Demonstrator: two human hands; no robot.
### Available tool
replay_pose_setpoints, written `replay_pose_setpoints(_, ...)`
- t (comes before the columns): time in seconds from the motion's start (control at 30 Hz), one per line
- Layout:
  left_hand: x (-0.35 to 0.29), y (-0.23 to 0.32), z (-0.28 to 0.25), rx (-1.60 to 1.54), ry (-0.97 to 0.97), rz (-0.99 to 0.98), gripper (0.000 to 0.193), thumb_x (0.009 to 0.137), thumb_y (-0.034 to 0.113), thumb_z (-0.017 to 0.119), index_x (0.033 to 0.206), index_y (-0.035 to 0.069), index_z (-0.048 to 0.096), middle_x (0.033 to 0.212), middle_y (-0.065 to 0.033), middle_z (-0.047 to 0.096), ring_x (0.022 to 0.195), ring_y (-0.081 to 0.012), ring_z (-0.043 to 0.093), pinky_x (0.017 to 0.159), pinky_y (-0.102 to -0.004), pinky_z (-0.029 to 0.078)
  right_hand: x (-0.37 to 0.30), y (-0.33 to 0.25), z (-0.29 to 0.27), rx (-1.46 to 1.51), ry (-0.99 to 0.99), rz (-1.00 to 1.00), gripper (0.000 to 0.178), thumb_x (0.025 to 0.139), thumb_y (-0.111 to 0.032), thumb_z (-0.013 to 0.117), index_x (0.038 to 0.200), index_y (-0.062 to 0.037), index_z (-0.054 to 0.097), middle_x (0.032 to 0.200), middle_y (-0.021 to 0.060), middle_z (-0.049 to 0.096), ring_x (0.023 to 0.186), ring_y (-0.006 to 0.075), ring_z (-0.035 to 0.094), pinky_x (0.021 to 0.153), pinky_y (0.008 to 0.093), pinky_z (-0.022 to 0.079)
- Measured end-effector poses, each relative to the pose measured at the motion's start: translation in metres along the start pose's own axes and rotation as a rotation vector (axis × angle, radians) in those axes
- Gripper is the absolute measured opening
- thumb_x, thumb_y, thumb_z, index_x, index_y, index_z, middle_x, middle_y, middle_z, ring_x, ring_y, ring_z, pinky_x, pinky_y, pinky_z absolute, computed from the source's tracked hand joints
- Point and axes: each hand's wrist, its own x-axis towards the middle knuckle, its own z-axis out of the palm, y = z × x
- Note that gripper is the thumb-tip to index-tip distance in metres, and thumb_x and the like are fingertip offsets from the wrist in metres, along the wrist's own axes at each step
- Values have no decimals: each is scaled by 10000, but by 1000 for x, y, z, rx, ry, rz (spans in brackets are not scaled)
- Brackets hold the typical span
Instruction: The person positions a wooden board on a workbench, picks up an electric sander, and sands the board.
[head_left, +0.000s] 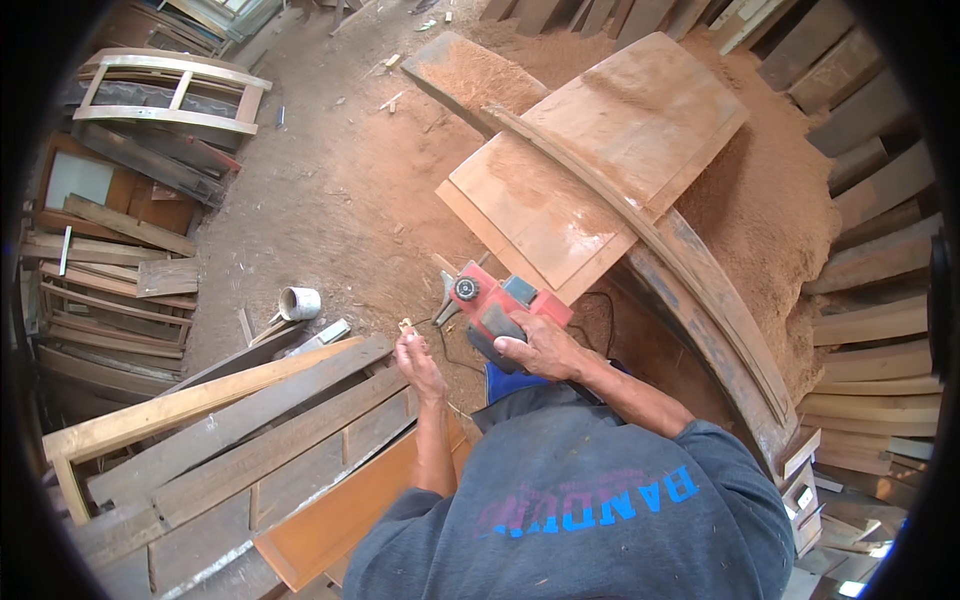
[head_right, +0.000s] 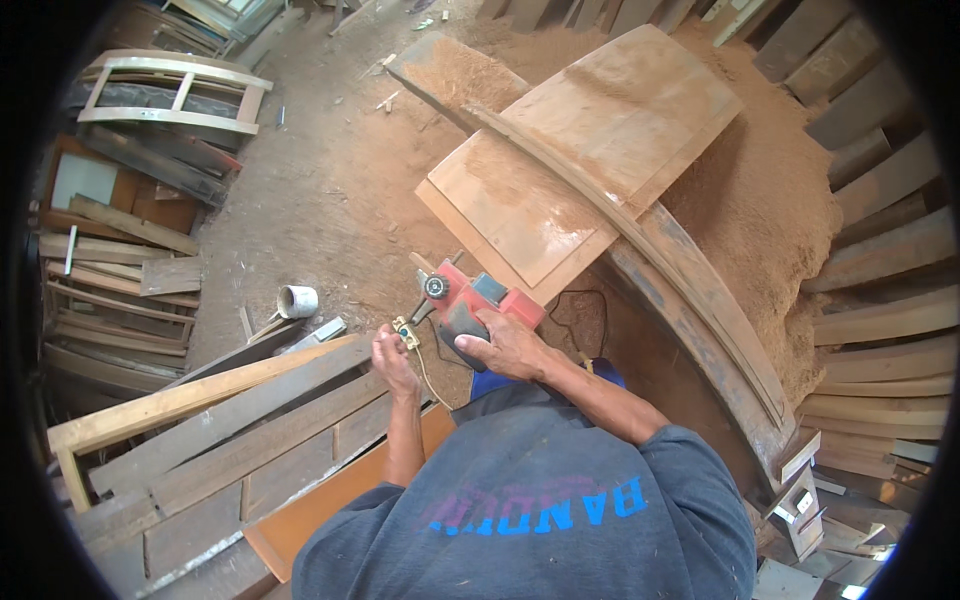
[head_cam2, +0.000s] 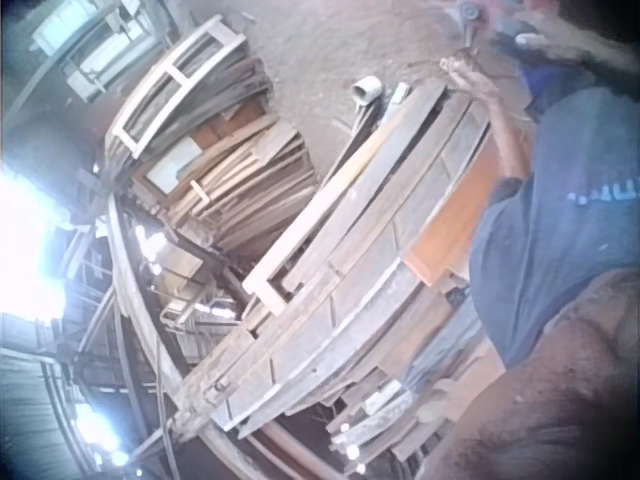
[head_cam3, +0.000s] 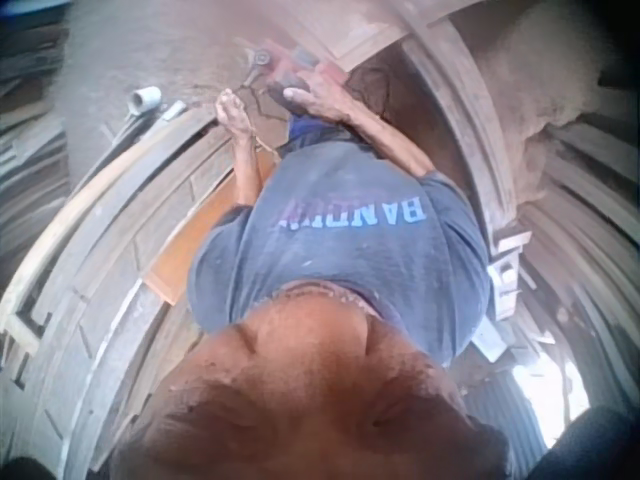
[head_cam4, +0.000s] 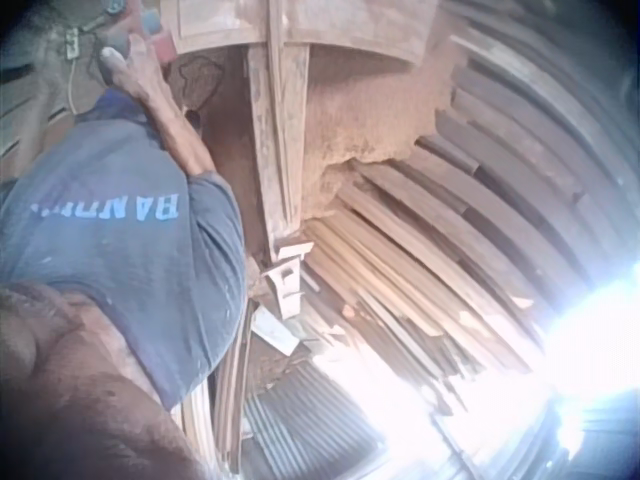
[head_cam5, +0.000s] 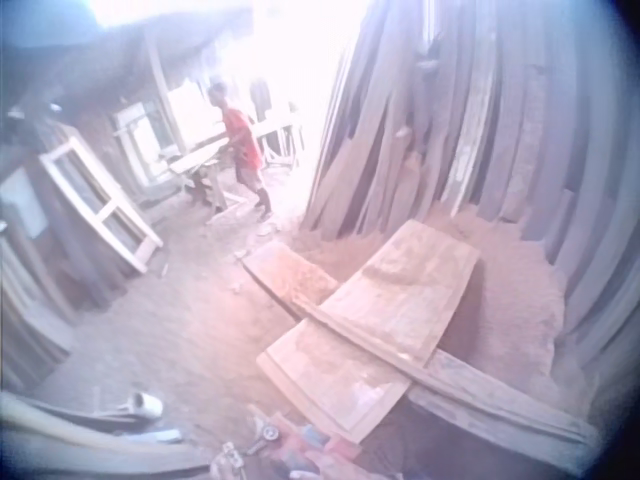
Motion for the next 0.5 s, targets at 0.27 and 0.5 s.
replay_pose_setpoints(0.27,-162,3,27,145,-166,0,322,1058,274,554,1254,18,557,948,11,532,844,-72,465,751,-238,425,-104,15,-12,13,54,33,615,964,-491,594,1210,72,613,1019,272,682,963,347,679,852,456,517)
replay_pose_setpoints(0.5,-215,-13,30,147,-406,-114,425,1026,262,603,1321,-27,502,1081,-67,584,986,-135,560,874,-309,494,-147,13,-10,-18,46,148,610,969,-479,585,1216,78,607,990,255,697,897,335,693,809,450,525)
